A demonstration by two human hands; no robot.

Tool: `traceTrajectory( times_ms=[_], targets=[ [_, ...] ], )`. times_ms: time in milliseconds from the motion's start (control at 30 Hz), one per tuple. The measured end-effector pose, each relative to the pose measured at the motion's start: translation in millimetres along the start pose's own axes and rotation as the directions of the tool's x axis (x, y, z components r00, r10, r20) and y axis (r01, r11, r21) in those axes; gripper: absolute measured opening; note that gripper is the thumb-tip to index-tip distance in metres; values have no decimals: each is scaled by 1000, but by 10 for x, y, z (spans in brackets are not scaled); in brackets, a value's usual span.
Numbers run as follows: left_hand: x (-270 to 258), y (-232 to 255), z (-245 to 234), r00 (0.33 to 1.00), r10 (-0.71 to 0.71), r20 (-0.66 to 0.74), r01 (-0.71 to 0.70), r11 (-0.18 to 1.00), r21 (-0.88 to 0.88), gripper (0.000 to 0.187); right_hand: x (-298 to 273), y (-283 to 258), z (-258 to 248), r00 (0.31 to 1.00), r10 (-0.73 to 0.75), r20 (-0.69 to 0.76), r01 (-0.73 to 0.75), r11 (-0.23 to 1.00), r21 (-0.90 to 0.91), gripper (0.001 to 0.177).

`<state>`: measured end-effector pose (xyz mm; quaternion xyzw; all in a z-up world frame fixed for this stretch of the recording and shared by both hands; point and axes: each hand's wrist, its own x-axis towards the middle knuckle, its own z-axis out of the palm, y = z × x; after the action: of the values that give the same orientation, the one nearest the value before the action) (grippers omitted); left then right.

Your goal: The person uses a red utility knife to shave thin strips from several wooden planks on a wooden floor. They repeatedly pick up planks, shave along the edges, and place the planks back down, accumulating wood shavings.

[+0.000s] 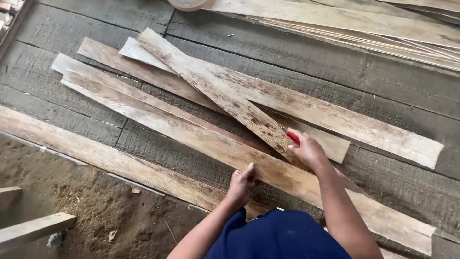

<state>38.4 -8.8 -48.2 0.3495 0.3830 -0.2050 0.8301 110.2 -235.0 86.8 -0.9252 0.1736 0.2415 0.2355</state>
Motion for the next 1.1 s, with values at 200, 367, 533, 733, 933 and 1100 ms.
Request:
traceTrajectory(
  times_ms=[200,367,533,733,933,1100],
  targets=[
    [266,-170,-312,992,-16,128,3,995,104,31,-267,-238,-252,994,-59,88,64,996,-55,57],
    [-85,18,-132,978,-202,42,186,953,238,79,1,-252,-293,984,-81,-159,71,995,-65,57],
    [-451,612,128,855,-514,73,347,670,657,93,205,-492,-811,980,-23,-196,-8,988,-153,99],
    [-587,1083,227,763,-594,256,129,527,840,59,246,-260,-822,981,-70,-179,38,984,-177,92],
    [83,914,41,943,17,333,-70,986,150,56,-465,-254,-836,978,-208,34,209,978,-22,95],
    [-287,1197,386,984,164,69,-171,979,113,54,-82,-37,-592,995,-99,1,99,990,98,53]
  ],
)
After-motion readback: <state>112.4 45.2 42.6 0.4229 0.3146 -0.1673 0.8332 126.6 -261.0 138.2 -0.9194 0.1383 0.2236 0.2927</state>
